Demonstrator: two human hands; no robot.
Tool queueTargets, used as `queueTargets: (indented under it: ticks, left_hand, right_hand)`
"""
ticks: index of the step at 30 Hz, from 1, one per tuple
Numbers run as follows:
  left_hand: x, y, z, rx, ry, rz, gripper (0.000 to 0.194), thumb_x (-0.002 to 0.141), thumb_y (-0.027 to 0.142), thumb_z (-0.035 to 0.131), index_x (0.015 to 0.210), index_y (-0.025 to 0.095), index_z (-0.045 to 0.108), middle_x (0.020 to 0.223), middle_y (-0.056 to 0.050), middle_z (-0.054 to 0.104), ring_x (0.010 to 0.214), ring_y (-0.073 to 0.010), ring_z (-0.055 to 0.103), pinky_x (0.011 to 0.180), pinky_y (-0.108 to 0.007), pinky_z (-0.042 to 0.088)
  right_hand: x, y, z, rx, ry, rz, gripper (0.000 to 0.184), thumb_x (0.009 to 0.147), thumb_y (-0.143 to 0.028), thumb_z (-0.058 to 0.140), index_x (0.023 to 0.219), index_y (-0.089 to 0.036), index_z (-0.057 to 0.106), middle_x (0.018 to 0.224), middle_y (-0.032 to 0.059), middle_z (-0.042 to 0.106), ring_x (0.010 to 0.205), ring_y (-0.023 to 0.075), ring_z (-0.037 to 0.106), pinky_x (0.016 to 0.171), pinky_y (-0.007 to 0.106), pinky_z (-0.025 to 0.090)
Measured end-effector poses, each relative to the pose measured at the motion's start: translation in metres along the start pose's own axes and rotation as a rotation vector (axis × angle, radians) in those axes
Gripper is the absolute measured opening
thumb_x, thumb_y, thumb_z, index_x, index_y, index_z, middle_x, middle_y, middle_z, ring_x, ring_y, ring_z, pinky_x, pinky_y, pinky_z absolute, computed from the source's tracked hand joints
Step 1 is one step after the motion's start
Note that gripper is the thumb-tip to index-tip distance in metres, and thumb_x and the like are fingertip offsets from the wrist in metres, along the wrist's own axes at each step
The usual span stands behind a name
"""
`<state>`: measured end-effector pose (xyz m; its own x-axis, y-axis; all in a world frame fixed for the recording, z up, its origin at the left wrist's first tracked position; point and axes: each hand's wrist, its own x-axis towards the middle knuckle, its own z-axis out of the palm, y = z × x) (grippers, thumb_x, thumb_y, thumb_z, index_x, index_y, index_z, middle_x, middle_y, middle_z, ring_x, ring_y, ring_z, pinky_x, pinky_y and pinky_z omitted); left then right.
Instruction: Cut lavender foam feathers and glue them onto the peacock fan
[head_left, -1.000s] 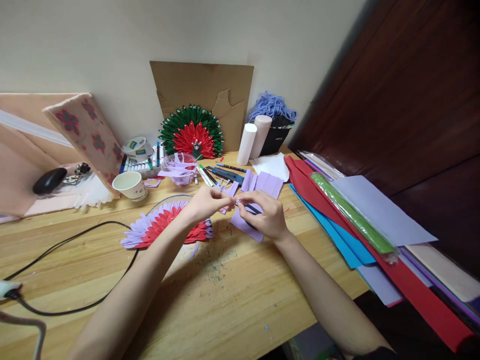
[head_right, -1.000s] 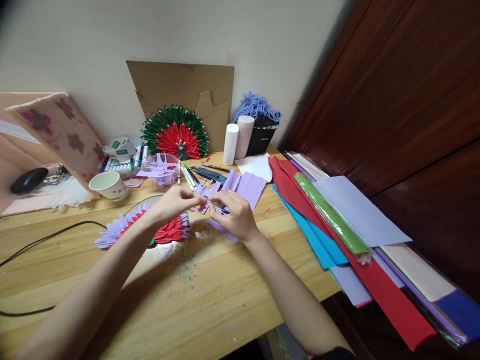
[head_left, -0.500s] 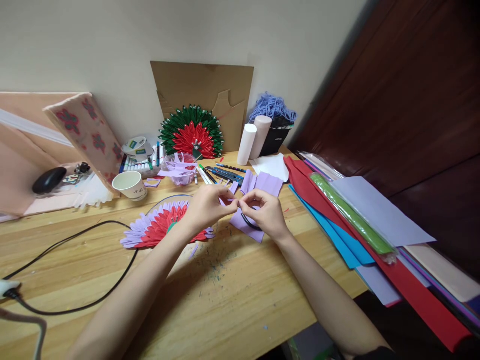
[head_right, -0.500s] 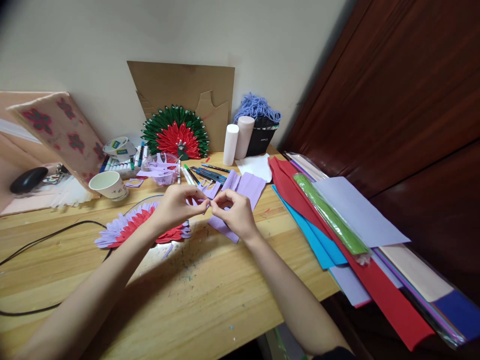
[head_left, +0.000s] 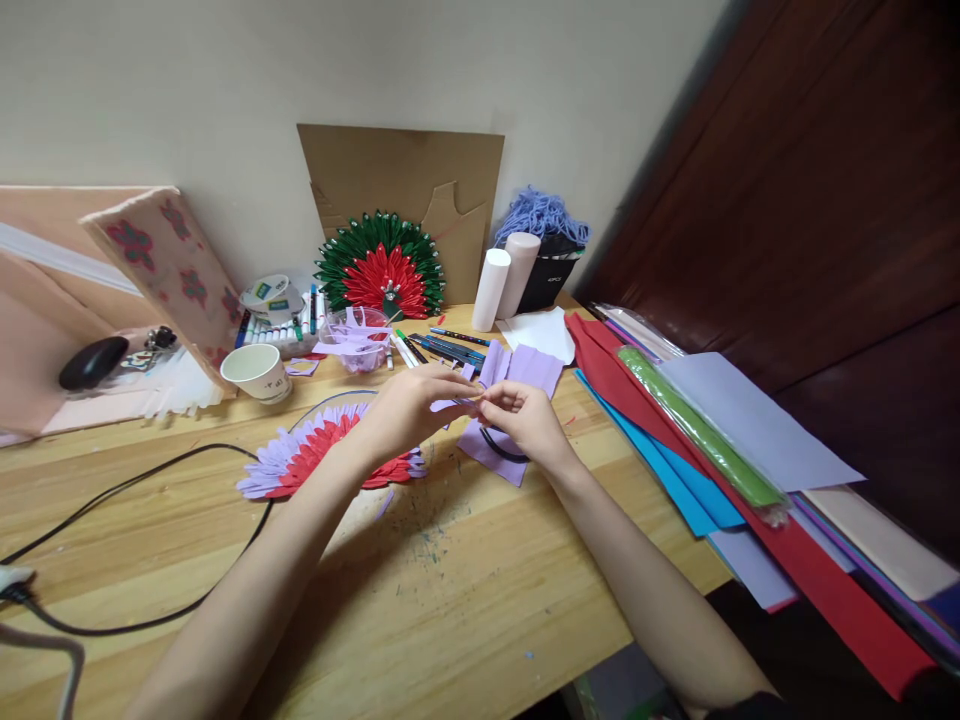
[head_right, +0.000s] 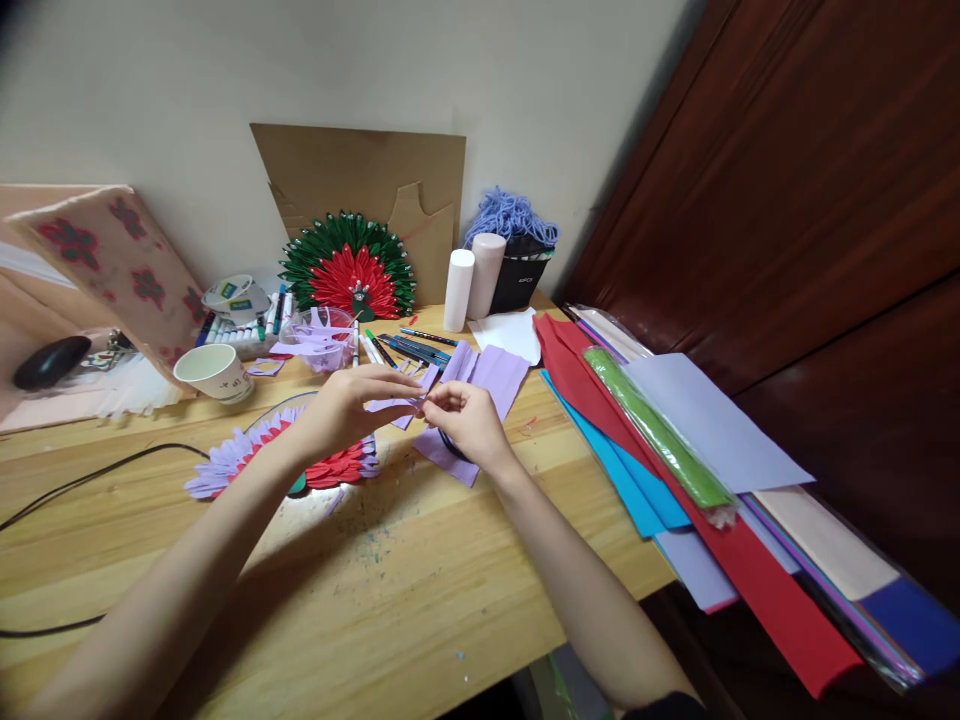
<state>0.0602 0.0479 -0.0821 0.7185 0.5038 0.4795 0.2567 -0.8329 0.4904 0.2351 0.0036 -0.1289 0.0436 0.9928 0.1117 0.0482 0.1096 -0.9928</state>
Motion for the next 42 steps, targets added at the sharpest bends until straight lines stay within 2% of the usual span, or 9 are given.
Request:
queueTargets:
  ticks: [2,8,13,15,19,24,28,38,42]
  left_hand:
    - [-0.001,-0.001,0.003,0.056,-0.050,0.004,0.021,0.083,0.024,0.051,0.096,0.023,0.068,0.086,-0.005,0.069,0.077,-0.0144,0.060,0.069,-0.027,0.046]
    - [-0.002,0.000,0.001,0.158,-0.093,0.004,0.023,0.086,0.026,0.047,0.094,0.021,0.069,0.077,-0.006,0.064,0.070,-0.0136,0.056,0.062,-0.025,0.042]
    - [0.000,0.003,-0.001,0.232,-0.133,0.023,0.024,0.086,0.024,0.046,0.091,0.020,0.069,0.078,-0.006,0.063,0.072,-0.0145,0.054,0.063,-0.026,0.041]
    - [0.000,0.003,-0.001,0.251,-0.135,0.024,0.023,0.085,0.023,0.047,0.091,0.019,0.068,0.078,-0.006,0.064,0.073,-0.0150,0.055,0.064,-0.026,0.041]
    - [-0.001,0.001,-0.001,0.247,-0.107,-0.006,0.021,0.084,0.022,0.049,0.091,0.017,0.068,0.078,-0.006,0.065,0.075,-0.0152,0.057,0.066,-0.026,0.042]
    - [-0.001,0.003,0.001,0.216,-0.087,-0.031,0.019,0.082,0.020,0.050,0.086,0.016,0.068,0.077,-0.005,0.065,0.074,-0.0146,0.057,0.066,-0.025,0.042]
    - [0.000,0.007,0.005,0.228,-0.040,-0.081,0.016,0.079,0.022,0.053,0.078,0.016,0.068,0.073,-0.004,0.065,0.071,-0.0144,0.056,0.064,-0.025,0.041]
    - [0.000,0.004,0.000,0.161,0.146,-0.202,0.011,0.074,0.021,0.056,0.072,0.018,0.067,0.071,-0.002,0.066,0.069,-0.0141,0.058,0.063,-0.025,0.041]
    - [0.002,0.002,-0.002,-0.029,0.164,-0.324,0.017,0.077,0.029,0.055,0.075,0.017,0.068,0.076,-0.003,0.069,0.071,-0.0146,0.060,0.065,-0.025,0.043]
  right_hand:
    - [0.001,-0.001,0.000,0.031,-0.024,0.030,0.024,0.065,-0.037,0.069,0.068,-0.015,0.061,0.063,0.0023,0.067,0.055,0.0116,0.061,0.056,0.024,0.051]
    - [0.001,-0.007,0.001,0.138,-0.066,0.129,0.025,0.063,-0.037,0.070,0.066,-0.014,0.063,0.060,0.0018,0.066,0.053,0.0095,0.059,0.053,0.021,0.050]
    - [0.002,-0.007,0.000,0.115,-0.087,0.112,0.023,0.068,-0.036,0.066,0.067,-0.014,0.061,0.059,0.0010,0.064,0.050,0.0077,0.055,0.048,0.019,0.046]
    - [0.001,-0.007,0.000,0.054,-0.060,0.041,0.021,0.069,-0.035,0.065,0.071,-0.015,0.060,0.064,0.0015,0.064,0.054,0.0093,0.057,0.049,0.019,0.047]
    - [-0.005,-0.010,0.000,-0.198,0.033,-0.220,0.013,0.072,-0.026,0.063,0.082,-0.017,0.060,0.079,0.0025,0.064,0.072,0.0131,0.060,0.061,0.023,0.051]
    - [-0.011,-0.014,0.001,-0.452,0.087,-0.428,0.006,0.075,-0.018,0.057,0.080,-0.019,0.060,0.075,0.0012,0.061,0.067,0.0127,0.058,0.065,0.026,0.051]
    - [-0.012,-0.014,0.002,-0.532,0.120,-0.510,0.004,0.074,-0.016,0.057,0.075,-0.019,0.059,0.070,0.0002,0.060,0.065,0.0125,0.057,0.063,0.026,0.050]
    - [-0.010,-0.010,0.002,-0.322,0.186,-0.342,0.002,0.071,-0.018,0.060,0.070,-0.017,0.060,0.067,0.0004,0.062,0.061,0.0126,0.059,0.062,0.025,0.051]
    - [-0.009,-0.008,0.002,-0.286,0.233,-0.329,0.003,0.072,-0.020,0.060,0.071,-0.017,0.060,0.068,0.0005,0.062,0.062,0.0126,0.059,0.062,0.025,0.051]
